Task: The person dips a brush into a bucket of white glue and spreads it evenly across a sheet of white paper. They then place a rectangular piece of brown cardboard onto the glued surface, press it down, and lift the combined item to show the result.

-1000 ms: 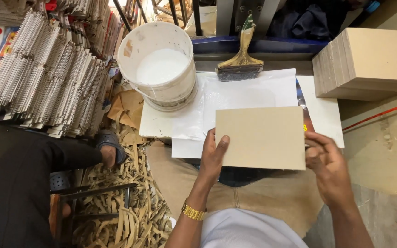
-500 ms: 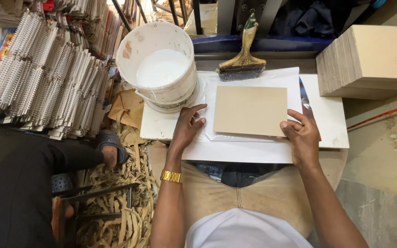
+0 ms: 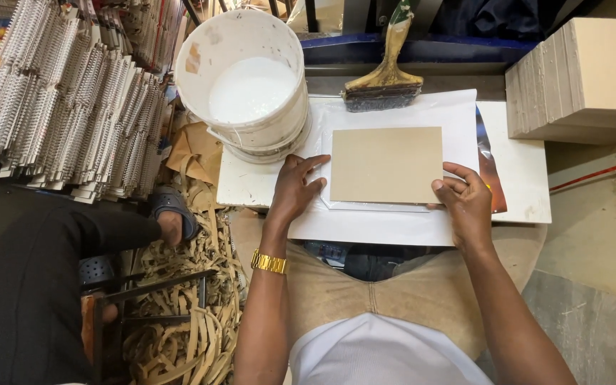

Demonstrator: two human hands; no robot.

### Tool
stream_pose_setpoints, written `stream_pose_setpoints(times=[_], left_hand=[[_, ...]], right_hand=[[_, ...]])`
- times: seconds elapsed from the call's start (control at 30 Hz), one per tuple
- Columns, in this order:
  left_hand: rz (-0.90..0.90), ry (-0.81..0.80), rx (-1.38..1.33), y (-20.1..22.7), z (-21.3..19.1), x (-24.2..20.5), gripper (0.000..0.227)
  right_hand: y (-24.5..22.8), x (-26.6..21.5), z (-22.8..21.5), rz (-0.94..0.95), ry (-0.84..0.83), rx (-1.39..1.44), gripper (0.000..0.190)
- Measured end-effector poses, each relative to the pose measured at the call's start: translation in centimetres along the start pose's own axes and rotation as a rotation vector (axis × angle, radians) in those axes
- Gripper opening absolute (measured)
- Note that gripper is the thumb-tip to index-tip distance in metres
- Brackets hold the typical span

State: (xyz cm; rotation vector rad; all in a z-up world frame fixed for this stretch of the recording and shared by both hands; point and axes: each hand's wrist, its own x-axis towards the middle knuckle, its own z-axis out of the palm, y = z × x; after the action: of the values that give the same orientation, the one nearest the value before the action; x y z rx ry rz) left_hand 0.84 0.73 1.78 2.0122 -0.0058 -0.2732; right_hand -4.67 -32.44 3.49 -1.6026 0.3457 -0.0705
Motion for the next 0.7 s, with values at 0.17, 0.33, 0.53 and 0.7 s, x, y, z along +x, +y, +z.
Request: stream_pose_setpoints(times=[0.17, 0.33, 0.53, 0.7], left_hand=[[0.001, 0.001, 0.026, 0.6, -0.1, -0.1, 0.047], [0.001, -0.003, 0.024, 0.8, 0.0, -0.1, 0.048], [-0.003, 0.000, 0.034, 0.6, 0.1, 0.2, 0.049], [0.001, -0.003, 0.041, 0.6, -0.1, 0.1, 0.049]], right_hand=[[-1.7, -0.8, 0.4, -0.019, -0.013, -0.060, 0.043], [-3.1, -1.5, 1.0, -0.030, -0.002, -0.108, 0.042], [-4.2, -2.0, 1.8, -0.014, 0.011, -0.159, 0.042], [-4.6, -2.3, 2.1, -0.010, 0.015, -0.176, 0.041]])
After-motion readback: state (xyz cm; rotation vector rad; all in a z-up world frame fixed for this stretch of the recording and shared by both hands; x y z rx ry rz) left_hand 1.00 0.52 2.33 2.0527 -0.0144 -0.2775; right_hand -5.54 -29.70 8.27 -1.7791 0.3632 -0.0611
